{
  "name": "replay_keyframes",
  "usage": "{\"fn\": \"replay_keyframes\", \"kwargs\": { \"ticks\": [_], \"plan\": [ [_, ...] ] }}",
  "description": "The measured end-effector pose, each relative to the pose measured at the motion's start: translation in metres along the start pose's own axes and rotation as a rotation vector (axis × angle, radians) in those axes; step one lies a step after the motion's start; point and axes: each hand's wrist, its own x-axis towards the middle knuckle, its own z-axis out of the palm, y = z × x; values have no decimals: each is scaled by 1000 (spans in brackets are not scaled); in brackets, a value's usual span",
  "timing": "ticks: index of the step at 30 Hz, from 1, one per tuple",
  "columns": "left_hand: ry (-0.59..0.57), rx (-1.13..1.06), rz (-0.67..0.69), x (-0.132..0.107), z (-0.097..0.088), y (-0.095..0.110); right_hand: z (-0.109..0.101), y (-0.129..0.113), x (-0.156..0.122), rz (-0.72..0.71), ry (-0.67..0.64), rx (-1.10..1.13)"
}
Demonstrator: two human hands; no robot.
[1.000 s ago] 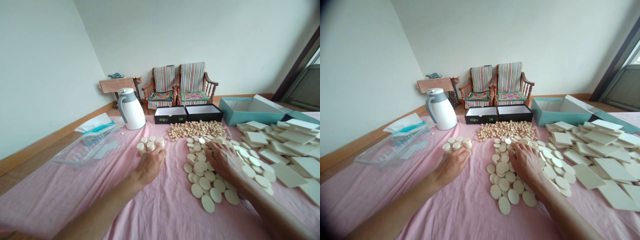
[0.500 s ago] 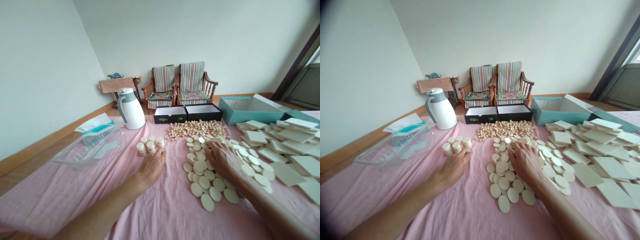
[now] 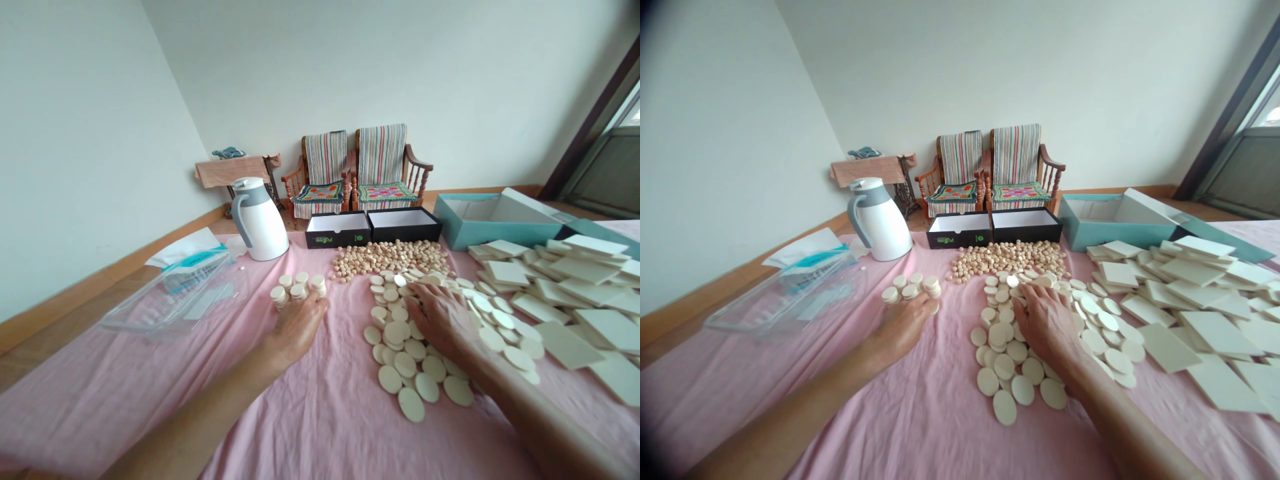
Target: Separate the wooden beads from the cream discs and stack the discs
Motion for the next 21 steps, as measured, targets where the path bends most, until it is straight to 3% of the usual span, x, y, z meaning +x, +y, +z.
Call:
{"fn": "replay_keyframes", "kwargs": {
  "ticks": [13,18,21],
  "plan": [
    [86,66,47,-1,1,4,-1,-1,1,4,-6,9],
    [61,-170,293,-2,-12,28,-2,-1,1,8,-15,0],
    [51,-271,371,3,-15,46,-2,-1,1,9,-17,-1]
  ]
}}
